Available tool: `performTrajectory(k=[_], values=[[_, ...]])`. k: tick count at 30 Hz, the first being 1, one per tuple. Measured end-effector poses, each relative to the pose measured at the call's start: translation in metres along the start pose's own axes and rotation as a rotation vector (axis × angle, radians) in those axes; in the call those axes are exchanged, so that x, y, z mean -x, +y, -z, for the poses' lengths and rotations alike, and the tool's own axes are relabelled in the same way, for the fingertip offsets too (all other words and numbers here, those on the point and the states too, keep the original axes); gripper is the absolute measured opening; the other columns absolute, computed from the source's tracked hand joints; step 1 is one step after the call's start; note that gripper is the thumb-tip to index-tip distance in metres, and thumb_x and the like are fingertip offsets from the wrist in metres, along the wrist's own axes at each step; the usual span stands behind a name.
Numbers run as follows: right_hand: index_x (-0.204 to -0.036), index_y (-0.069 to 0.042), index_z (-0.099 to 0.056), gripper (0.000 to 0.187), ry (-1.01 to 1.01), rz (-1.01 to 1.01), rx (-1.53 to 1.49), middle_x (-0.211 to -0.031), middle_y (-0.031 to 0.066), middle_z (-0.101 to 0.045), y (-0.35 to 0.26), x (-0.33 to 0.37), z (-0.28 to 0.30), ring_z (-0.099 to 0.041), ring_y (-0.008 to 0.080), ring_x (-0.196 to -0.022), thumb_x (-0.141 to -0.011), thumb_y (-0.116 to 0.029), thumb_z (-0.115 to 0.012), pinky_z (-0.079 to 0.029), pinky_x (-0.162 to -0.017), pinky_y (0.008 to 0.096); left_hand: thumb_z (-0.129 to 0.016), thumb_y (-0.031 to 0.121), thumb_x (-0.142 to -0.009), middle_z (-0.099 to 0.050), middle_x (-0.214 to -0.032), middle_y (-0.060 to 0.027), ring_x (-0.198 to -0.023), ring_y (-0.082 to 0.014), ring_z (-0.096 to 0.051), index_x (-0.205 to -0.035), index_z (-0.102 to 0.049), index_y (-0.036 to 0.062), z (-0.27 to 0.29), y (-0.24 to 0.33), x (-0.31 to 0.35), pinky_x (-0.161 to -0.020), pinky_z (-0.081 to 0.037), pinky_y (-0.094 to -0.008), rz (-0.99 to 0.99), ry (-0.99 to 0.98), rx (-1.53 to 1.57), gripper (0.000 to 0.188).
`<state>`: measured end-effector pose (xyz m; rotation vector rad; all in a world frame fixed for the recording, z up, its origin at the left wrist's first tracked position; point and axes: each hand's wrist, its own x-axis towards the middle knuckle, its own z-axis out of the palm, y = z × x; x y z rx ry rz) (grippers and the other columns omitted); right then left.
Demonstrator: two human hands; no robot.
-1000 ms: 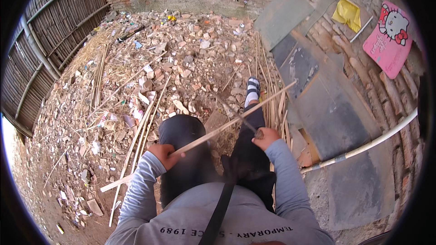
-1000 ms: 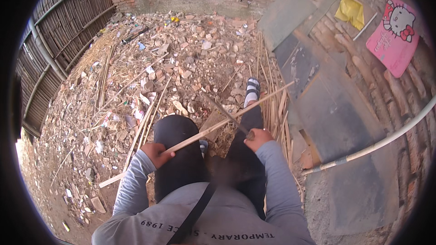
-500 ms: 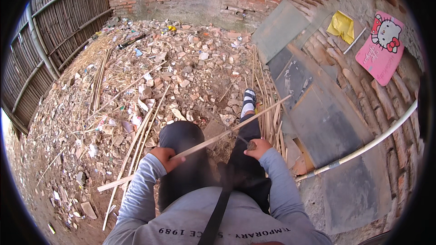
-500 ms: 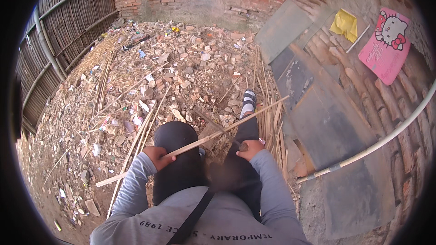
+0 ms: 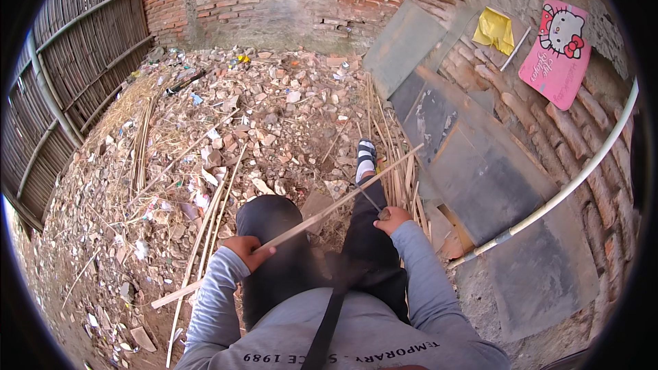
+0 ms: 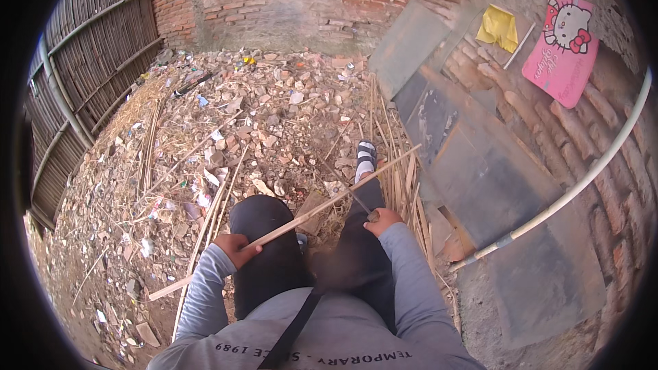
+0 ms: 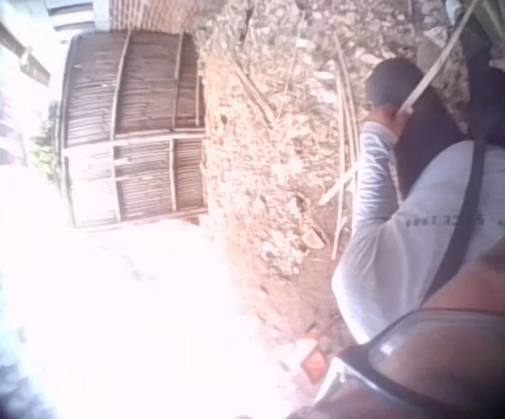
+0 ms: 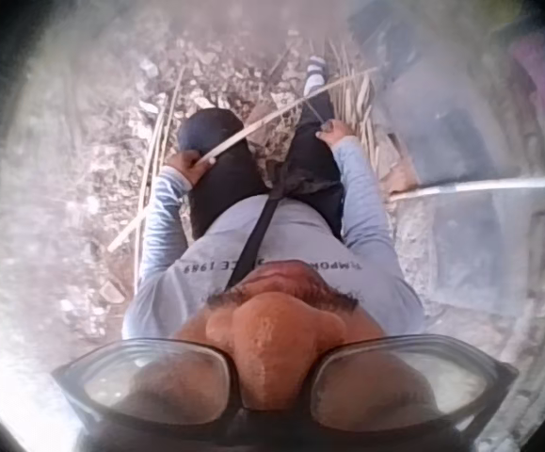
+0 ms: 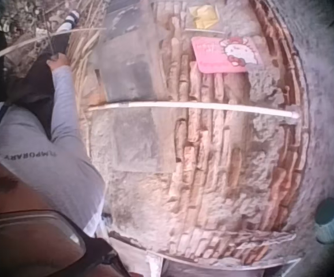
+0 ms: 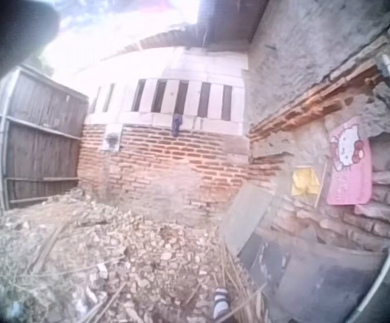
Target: The person shaves a thin strip of bamboo using a knife, holding the bamboo piece against their leg for support.
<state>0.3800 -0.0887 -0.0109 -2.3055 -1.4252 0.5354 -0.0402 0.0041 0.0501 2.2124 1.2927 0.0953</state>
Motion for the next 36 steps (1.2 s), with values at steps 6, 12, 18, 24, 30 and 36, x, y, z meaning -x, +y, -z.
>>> performTrajectory(k=[6,12,18,24,30,36], values=[[-0.096,-0.009,-0.07,0.041,-0.071,0.083,0.038,-0.094,0.0142,-0.07,-0.014,0.015,-0.017,-0.066,0.0317,-0.094,-0.071,-0.041,-0.077,-0.051,-0.086,0.0392,-0.062,0.06,-0.084,-0.066,-0.074,-0.018,-0.074,-0.0344,-0.066,-0.085,-0.07,0.0028,0.0,-0.004,0.0,-0.069,-0.051,-0.0412,-0.011,-0.022,-0.04,0.058],[-0.097,-0.007,-0.07,0.043,-0.117,0.049,-0.005,-0.093,0.0146,-0.07,-0.004,0.005,-0.021,-0.066,0.0324,-0.093,-0.071,-0.041,-0.077,-0.051,-0.085,0.0394,-0.061,0.062,-0.083,-0.065,-0.068,-0.017,-0.069,-0.0345,-0.066,-0.083,-0.07,0.0031,-0.003,-0.004,0.0,-0.067,-0.053,-0.0414,-0.023,0.015,-0.001,0.059],[-0.098,-0.005,-0.069,0.045,-0.103,0.048,-0.077,-0.093,0.015,-0.07,0.001,0.009,-0.024,-0.066,0.0317,-0.092,-0.071,-0.04,-0.077,-0.051,-0.085,0.0392,-0.062,0.061,-0.083,-0.065,-0.068,-0.0176,-0.069,-0.0346,-0.066,-0.082,-0.071,0.0033,-0.001,-0.004,-0.001,-0.067,-0.053,-0.0411,-0.033,0.011,-0.021,0.058],[-0.098,-0.005,-0.069,0.045,-0.068,0.04,-0.037,-0.093,0.0149,-0.07,0.0,0.011,-0.019,-0.066,0.0311,-0.092,-0.07,-0.039,-0.078,-0.051,-0.085,0.0384,-0.064,0.06,-0.082,-0.065,-0.067,-0.0171,-0.068,-0.0344,-0.066,-0.081,-0.07,0.0035,-0.003,-0.003,-0.001,-0.066,-0.053,-0.0407,-0.028,0.03,-0.026,0.057],[-0.098,-0.007,-0.07,0.043,-0.076,0.068,-0.08,-0.092,0.0153,-0.07,0.003,0.014,-0.025,-0.066,0.0315,-0.091,-0.07,-0.039,-0.077,-0.051,-0.084,0.0382,-0.063,0.059,-0.083,-0.065,-0.07,-0.0182,-0.07,-0.0345,-0.066,-0.081,-0.07,0.0023,0.003,0.003,0.0,-0.067,-0.052,-0.0416,-0.016,-0.004,-0.028,0.057],[-0.094,-0.007,-0.07,0.04,-0.057,0.066,-0.091,-0.089,0.0136,-0.07,0.0,0.014,-0.032,-0.066,0.0305,-0.089,-0.07,-0.038,-0.077,-0.051,-0.082,0.0387,-0.064,0.058,-0.083,-0.065,-0.068,-0.0175,-0.069,-0.0341,-0.066,-0.081,-0.07,0.0026,-0.001,-0.001,0.002,-0.066,-0.052,-0.041,-0.038,0.045,-0.022,0.056]])
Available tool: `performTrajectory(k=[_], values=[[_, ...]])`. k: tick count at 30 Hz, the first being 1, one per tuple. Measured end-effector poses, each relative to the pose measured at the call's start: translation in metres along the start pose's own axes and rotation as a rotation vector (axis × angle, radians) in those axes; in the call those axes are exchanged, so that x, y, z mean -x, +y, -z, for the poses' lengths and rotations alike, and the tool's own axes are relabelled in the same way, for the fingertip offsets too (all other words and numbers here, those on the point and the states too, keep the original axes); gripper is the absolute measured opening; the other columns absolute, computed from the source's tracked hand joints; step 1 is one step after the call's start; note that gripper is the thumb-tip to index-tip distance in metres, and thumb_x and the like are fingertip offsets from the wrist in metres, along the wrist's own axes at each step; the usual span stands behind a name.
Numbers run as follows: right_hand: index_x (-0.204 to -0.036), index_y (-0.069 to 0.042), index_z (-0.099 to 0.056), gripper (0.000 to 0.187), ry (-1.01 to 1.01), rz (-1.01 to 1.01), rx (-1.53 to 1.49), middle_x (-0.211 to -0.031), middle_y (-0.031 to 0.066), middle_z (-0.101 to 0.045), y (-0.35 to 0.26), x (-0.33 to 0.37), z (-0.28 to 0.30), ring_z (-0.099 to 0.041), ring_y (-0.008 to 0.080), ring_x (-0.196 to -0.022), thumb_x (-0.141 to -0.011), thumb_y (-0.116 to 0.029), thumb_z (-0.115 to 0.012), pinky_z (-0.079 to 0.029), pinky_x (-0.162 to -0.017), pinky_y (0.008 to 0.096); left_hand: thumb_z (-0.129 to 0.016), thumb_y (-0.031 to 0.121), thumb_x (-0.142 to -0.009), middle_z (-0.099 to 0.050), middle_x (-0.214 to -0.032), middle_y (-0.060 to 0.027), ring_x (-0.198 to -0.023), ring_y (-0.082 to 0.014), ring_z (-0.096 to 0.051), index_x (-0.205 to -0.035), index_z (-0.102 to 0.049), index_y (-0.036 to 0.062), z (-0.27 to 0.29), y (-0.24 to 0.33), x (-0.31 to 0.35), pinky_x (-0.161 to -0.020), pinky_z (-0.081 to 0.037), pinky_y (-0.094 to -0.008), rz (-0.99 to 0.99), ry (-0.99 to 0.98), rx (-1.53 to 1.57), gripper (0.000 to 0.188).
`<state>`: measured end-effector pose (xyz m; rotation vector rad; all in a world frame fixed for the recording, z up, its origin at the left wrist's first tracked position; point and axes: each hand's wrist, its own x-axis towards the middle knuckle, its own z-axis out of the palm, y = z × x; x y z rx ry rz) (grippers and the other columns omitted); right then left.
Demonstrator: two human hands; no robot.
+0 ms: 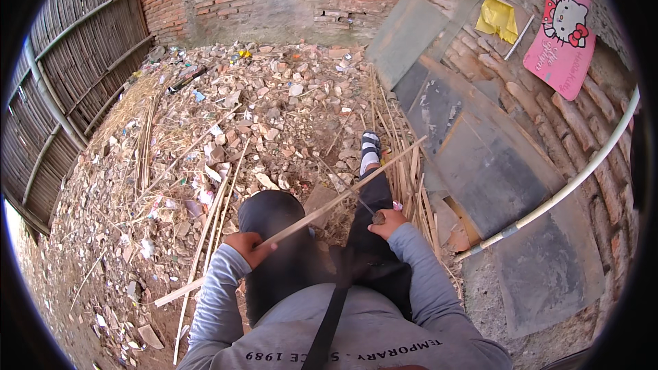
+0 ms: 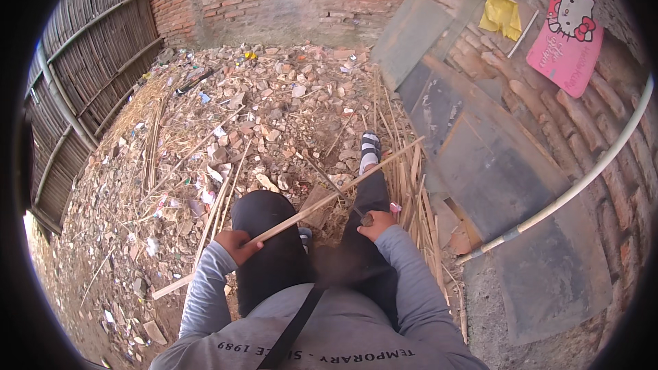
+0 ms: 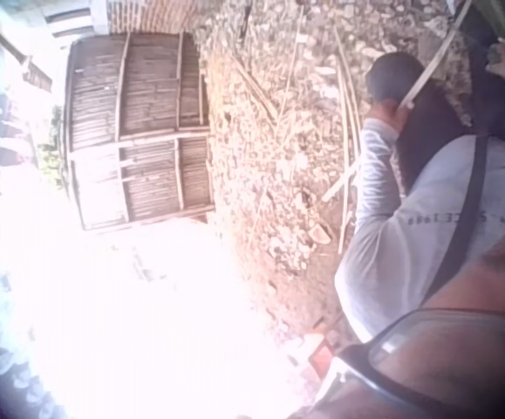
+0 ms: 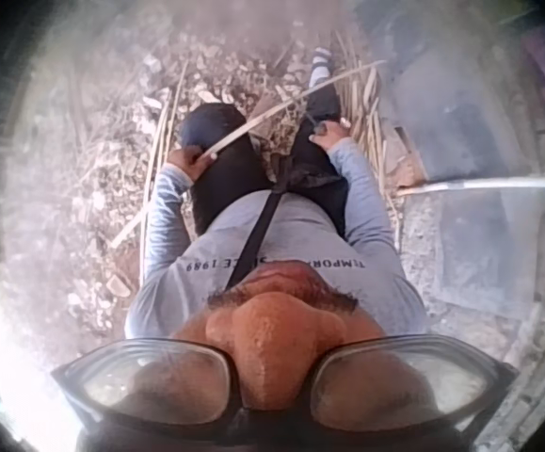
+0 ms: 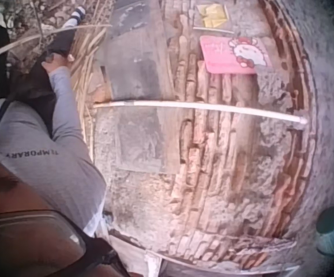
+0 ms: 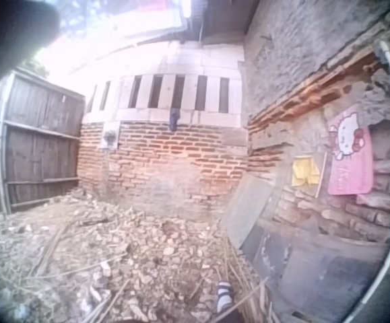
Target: The person shaves a thin strip of bamboo using a knife, holding the bamboo piece against their leg for support.
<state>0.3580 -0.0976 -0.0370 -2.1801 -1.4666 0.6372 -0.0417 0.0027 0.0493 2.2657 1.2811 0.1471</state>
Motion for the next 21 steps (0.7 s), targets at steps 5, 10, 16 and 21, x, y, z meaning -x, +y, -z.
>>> performTrajectory(k=[5,10,16,21], values=[[-0.093,-0.007,-0.069,0.039,0.019,0.017,-0.019,-0.089,0.0141,-0.07,0.01,0.001,-0.002,-0.066,0.0322,-0.088,-0.07,-0.037,-0.077,-0.051,-0.08,0.0403,-0.064,0.058,-0.082,-0.065,-0.068,-0.0169,-0.069,-0.0335,-0.067,-0.081,-0.07,0.0033,0.0,-0.001,-0.002,-0.067,-0.053,-0.0404,0.012,-0.03,-0.023,0.055],[-0.093,-0.006,-0.069,0.039,0.035,0.021,-0.026,-0.089,0.016,-0.069,0.002,0.002,-0.002,-0.065,0.0345,-0.089,-0.071,-0.036,-0.076,-0.051,-0.08,0.0412,-0.063,0.059,-0.083,-0.066,-0.071,-0.0179,-0.072,-0.0344,-0.066,-0.084,-0.071,0.0026,0.002,0.004,0.0,-0.068,-0.052,-0.0414,0.036,-0.037,-0.014,0.057],[-0.095,-0.003,-0.067,0.041,0.028,-0.005,-0.059,-0.09,0.0187,-0.068,0.001,0.004,-0.004,-0.065,0.0366,-0.091,-0.072,-0.036,-0.076,-0.051,-0.081,0.0416,-0.063,0.059,-0.083,-0.066,-0.072,-0.0186,-0.072,-0.0351,-0.066,-0.083,-0.071,0.0032,0.001,0.001,-0.001,-0.068,-0.051,-0.0418,0.028,-0.04,-0.012,0.057],[-0.093,-0.002,-0.066,0.04,0.073,0.035,-0.056,-0.082,0.0154,-0.066,0.009,0.0,-0.013,-0.064,0.0312,-0.08,-0.072,-0.033,-0.078,-0.051,-0.075,0.0389,-0.064,0.058,-0.082,-0.065,-0.066,-0.0167,-0.066,-0.0337,-0.066,-0.08,-0.071,0.0035,-0.003,-0.002,-0.002,-0.064,-0.053,-0.0405,-0.009,0.013,-0.011,0.055]])
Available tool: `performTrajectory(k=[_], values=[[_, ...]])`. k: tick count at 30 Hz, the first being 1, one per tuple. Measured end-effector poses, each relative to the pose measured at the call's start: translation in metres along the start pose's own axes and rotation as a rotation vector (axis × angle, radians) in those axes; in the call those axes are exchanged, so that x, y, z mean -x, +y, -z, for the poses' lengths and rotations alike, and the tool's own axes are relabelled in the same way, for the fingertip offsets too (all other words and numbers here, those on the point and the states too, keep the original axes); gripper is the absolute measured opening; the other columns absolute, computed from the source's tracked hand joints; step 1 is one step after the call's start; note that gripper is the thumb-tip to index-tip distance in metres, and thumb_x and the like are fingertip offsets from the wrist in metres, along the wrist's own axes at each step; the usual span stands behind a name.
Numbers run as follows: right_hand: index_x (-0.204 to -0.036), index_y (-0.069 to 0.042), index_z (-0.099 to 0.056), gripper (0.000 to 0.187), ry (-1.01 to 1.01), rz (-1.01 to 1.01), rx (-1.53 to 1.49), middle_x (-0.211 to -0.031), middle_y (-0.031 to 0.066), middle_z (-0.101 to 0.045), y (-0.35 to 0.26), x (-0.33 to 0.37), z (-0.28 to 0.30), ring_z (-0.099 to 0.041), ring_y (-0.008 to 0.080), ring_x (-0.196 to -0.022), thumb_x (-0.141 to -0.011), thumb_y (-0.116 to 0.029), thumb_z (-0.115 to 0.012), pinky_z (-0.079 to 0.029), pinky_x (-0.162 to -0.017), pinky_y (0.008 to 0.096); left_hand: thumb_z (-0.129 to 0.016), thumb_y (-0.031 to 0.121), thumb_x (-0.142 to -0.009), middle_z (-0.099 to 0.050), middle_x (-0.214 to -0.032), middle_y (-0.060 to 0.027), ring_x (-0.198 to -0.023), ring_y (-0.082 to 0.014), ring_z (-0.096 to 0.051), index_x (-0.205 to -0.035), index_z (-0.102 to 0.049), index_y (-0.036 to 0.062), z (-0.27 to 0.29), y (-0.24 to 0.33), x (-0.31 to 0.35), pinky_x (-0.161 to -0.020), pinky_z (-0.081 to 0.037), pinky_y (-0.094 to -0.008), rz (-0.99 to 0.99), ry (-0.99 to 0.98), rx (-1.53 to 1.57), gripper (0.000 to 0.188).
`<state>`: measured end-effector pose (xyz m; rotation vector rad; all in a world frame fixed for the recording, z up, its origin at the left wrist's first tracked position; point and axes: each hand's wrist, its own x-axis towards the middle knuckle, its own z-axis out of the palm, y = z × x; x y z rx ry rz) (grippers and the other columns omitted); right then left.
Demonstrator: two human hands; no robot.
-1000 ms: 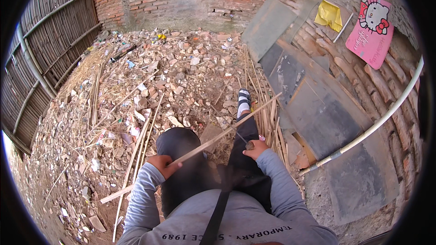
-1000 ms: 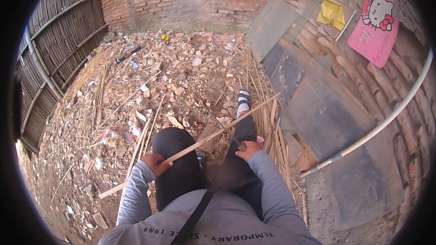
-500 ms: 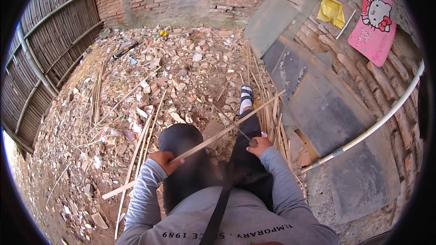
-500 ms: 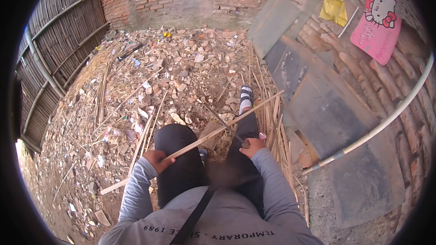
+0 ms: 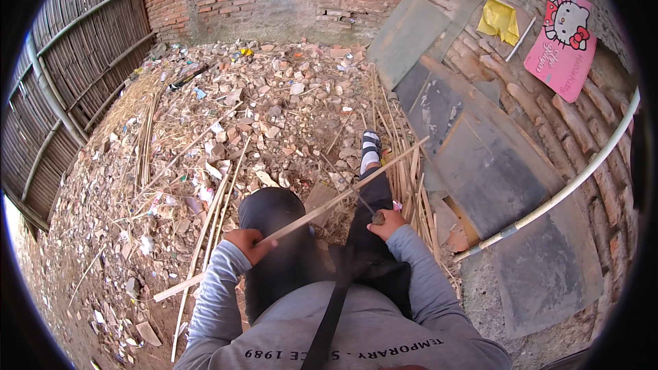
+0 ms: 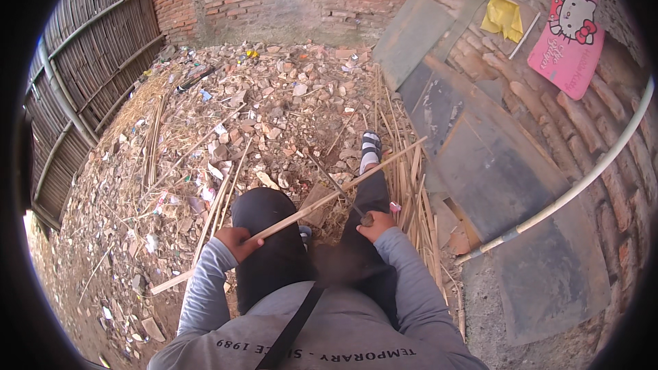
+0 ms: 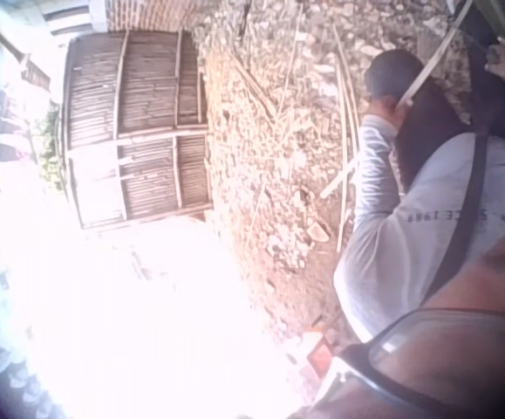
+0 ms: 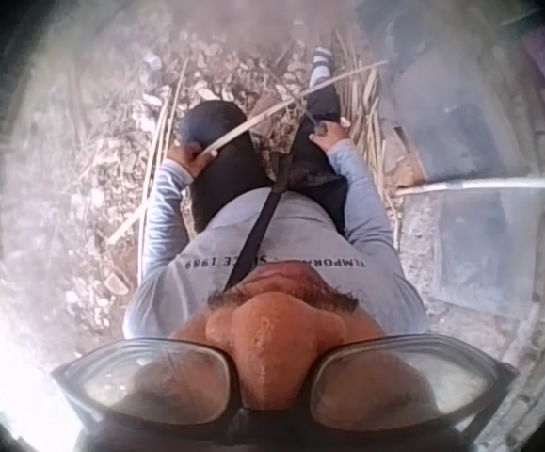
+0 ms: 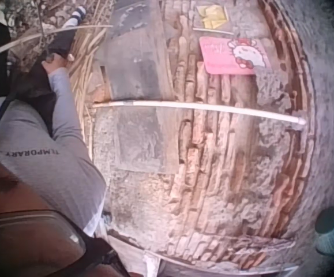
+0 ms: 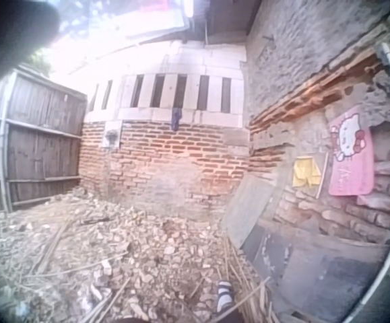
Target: The person shaves a thin strip of bamboo using a knife, holding the bamboo piece against their leg for support.
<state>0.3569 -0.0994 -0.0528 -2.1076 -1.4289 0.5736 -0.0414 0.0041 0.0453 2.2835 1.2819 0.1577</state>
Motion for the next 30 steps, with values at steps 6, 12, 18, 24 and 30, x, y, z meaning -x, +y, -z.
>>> performTrajectory(k=[6,12,18,24,30], values=[[-0.103,-0.001,-0.066,0.049,-0.024,-0.036,-0.009,-0.092,0.0183,-0.068,0.005,0.001,-0.005,-0.065,0.0333,-0.089,-0.072,-0.036,-0.078,-0.051,-0.082,0.0392,-0.064,0.058,-0.082,-0.065,-0.067,-0.0169,-0.067,-0.0339,-0.066,-0.08,-0.071,0.0036,0.004,0.005,0.001,-0.065,-0.052,-0.0407,0.016,-0.013,-0.001,0.055],[-0.114,0.0,-0.065,0.059,-0.055,-0.051,-0.034,-0.101,0.0207,-0.069,0.01,0.0,-0.006,-0.066,0.0358,-0.099,-0.071,-0.039,-0.078,-0.051,-0.089,0.0393,-0.064,0.059,-0.083,-0.065,-0.069,-0.0173,-0.069,-0.0341,-0.065,-0.08,-0.07,0.0036,0.001,0.002,0.001,-0.065,-0.051,-0.0411,0.007,-0.01,-0.012,0.056],[-0.115,0.001,-0.065,0.062,-0.058,-0.059,-0.078,-0.101,0.0196,-0.069,0.02,-0.001,-0.012,-0.067,0.0333,-0.098,-0.07,-0.038,-0.08,-0.051,-0.089,0.0381,-0.064,0.058,-0.083,-0.065,-0.068,-0.0178,-0.068,-0.0343,-0.065,-0.08,-0.07,0.0028,0.002,0.003,0.001,-0.064,-0.051,-0.0414,-0.002,-0.009,0.002,0.056],[-0.098,0.0,-0.066,0.044,-0.005,0.006,-0.118,-0.087,0.0141,-0.069,0.021,0.002,-0.015,-0.066,0.0268,-0.083,-0.071,-0.032,-0.081,-0.052,-0.079,0.0359,-0.064,0.057,-0.083,-0.064,-0.068,-0.0182,-0.068,-0.0344,-0.065,-0.08,-0.07,0.0019,0.001,0.002,0.001,-0.063,-0.051,-0.0412,-0.02,0.002,-0.011,0.055],[-0.1,-0.001,-0.067,0.045,-0.023,-0.002,-0.125,-0.09,0.016,-0.069,0.014,0.005,-0.012,-0.067,0.0302,-0.087,-0.071,-0.033,-0.08,-0.052,-0.081,0.0377,-0.065,0.055,-0.083,-0.064,-0.067,-0.0185,-0.066,-0.0344,-0.065,-0.079,-0.07,0.0009,0.0,0.001,0.002,-0.063,-0.05,-0.0413,-0.01,0.004,-0.004,0.055]])
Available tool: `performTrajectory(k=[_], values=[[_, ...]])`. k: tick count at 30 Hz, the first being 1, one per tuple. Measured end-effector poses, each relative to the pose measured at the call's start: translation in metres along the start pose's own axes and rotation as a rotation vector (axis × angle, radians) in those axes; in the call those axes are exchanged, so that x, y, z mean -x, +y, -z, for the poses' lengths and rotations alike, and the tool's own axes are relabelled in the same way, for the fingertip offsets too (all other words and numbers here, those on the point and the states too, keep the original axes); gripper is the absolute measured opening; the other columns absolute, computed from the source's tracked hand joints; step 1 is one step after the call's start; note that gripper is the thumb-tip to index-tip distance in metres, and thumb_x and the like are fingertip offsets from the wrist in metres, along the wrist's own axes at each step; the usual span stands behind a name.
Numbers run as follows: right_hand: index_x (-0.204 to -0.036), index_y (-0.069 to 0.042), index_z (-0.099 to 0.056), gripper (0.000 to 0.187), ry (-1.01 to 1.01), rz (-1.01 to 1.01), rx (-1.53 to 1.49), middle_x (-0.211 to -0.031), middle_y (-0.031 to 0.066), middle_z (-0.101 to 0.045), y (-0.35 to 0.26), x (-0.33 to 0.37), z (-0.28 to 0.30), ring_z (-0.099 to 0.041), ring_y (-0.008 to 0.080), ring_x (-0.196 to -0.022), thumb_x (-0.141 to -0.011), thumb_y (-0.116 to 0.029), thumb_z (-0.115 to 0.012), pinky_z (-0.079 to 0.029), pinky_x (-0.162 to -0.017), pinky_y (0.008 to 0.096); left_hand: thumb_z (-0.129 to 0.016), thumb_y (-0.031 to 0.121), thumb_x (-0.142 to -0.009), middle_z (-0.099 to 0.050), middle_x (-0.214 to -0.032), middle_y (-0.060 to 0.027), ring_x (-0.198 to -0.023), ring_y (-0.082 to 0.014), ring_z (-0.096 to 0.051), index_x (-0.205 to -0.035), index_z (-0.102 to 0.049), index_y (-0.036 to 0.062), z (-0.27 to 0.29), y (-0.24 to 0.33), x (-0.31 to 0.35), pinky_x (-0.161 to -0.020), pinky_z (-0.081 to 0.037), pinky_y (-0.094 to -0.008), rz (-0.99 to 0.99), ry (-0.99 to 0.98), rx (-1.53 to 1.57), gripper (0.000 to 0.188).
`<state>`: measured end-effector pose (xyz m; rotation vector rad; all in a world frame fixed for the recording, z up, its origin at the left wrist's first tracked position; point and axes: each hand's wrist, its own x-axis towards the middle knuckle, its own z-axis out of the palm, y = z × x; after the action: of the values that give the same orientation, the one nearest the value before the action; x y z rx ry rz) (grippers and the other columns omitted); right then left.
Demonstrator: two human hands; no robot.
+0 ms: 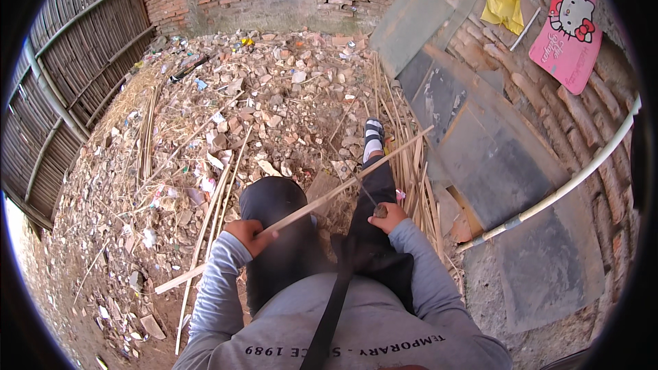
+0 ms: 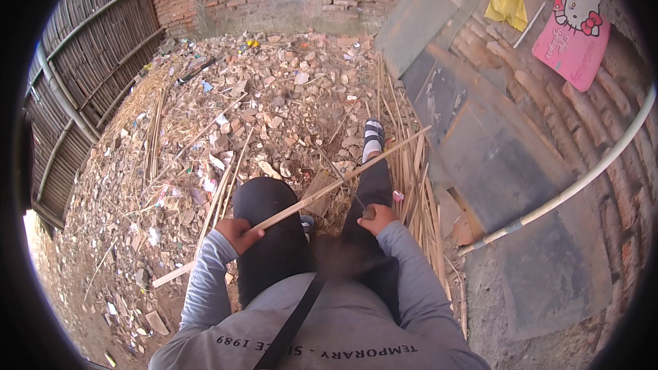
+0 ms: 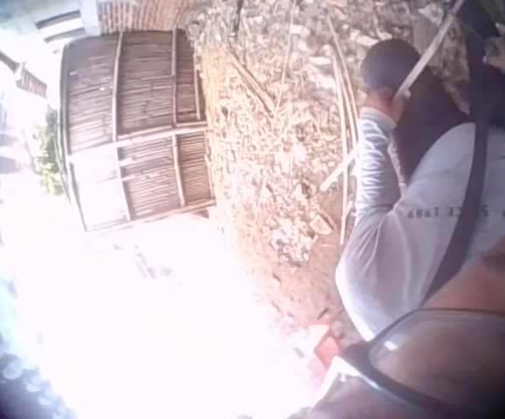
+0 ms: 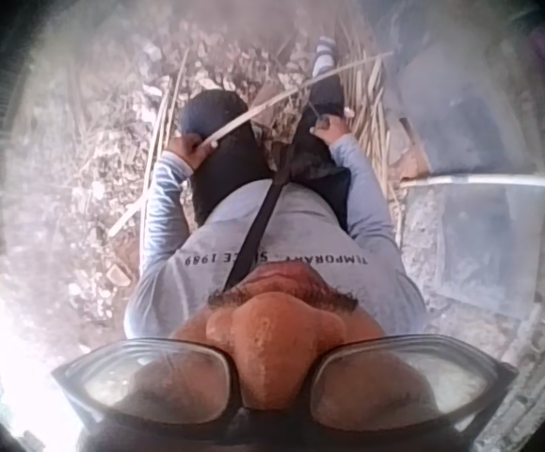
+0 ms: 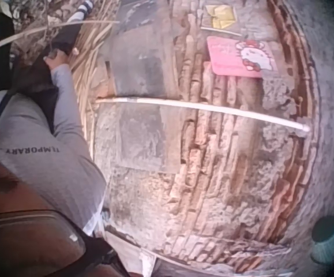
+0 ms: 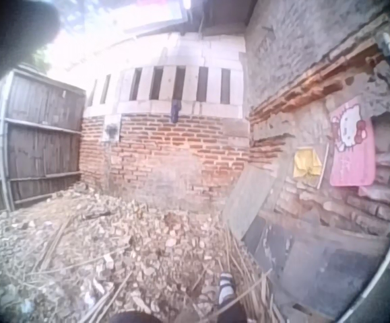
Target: The person shaves a thin strip of bamboo using a knife, holding the bamboo piece against their leg for support.
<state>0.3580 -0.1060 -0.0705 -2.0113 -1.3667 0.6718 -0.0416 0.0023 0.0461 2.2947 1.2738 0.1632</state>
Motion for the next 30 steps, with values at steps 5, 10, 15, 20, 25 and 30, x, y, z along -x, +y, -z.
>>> performTrajectory(k=[5,10,15,20,25,30], values=[[-0.104,-0.001,-0.067,0.05,-0.032,-0.038,0.008,-0.094,0.0182,-0.069,0.0046,-0.0007,-0.0007,-0.067,0.0339,-0.092,-0.07,-0.035,-0.08,-0.051,-0.084,0.0389,-0.066,0.054,-0.083,-0.063,-0.065,-0.018,-0.065,-0.0341,-0.064,-0.077,-0.069,0.0005,0.0012,0.0033,-0.0015,-0.062,-0.049,-0.0414,0.002,-0.011,-0.019,0.054],[-0.104,-0.002,-0.067,0.05,-0.035,-0.067,0.003,-0.095,0.0186,-0.069,0.0016,0.0006,-0.0017,-0.067,0.0346,-0.093,-0.07,-0.035,-0.08,-0.051,-0.085,0.0389,-0.067,0.054,-0.083,-0.062,-0.065,-0.018,-0.064,-0.0341,-0.064,-0.076,-0.069,0.0006,0.0002,0.0022,-0.0008,-0.061,-0.049,-0.0414,-0.004,0.012,-0.011,0.054],[-0.103,-0.001,-0.067,0.049,-0.038,-0.052,-0.007,-0.095,0.0188,-0.069,0.0053,0.0006,-0.0042,-0.067,0.0347,-0.093,-0.07,-0.035,-0.08,-0.051,-0.084,0.0392,-0.067,0.055,-0.081,-0.062,-0.063,-0.0184,-0.064,-0.0359,-0.064,-0.075,-0.067,0.0021,-0.0017,0.0006,-0.0015,-0.061,-0.05,-0.0424,-0.006,0.025,-0.011,0.053],[-0.102,-0.001,-0.067,0.048,-0.043,-0.05,-0.028,-0.094,0.0194,-0.069,0.0048,0.0013,-0.0047,-0.066,0.0354,-0.093,-0.071,-0.034,-0.079,-0.051,-0.084,0.0393,-0.067,0.055,-0.082,-0.061,-0.062,-0.0187,-0.062,-0.0362,-0.063,-0.074,-0.067,0.0019,0.0023,0.0071,-0.0003,-0.06,-0.05,-0.0428,-0.002,0.019,0.004,0.053],[-0.102,0.0,-0.066,0.047,-0.039,-0.04,-0.044,-0.093,0.0202,-0.069,0.0062,0.0027,-0.006,-0.066,0.0362,-0.093,-0.071,-0.034,-0.078,-0.051,-0.084,0.0397,-0.067,0.055,-0.082,-0.061,-0.061,-0.0186,-0.061,-0.0362,-0.063,-0.074,-0.066,0.0017,-0.0022,0.0008,-0.002,-0.06,-0.049,-0.0427,-0.02,0.025,0.0,0.054],[-0.103,-0.001,-0.067,0.048,-0.009,-0.034,-0.021,-0.093,0.0204,-0.068,0.0006,0.0053,-0.0047,-0.066,0.0364,-0.093,-0.071,-0.035,-0.078,-0.051,-0.084,0.0404,-0.069,0.05,-0.083,-0.059,-0.06,-0.0176,-0.059,-0.0347,-0.06,-0.073,-0.066,0.0005,-0.0019,0.0034,-0.002,-0.058,-0.047,-0.0417,-0.019,0.031,0.011,0.051]])
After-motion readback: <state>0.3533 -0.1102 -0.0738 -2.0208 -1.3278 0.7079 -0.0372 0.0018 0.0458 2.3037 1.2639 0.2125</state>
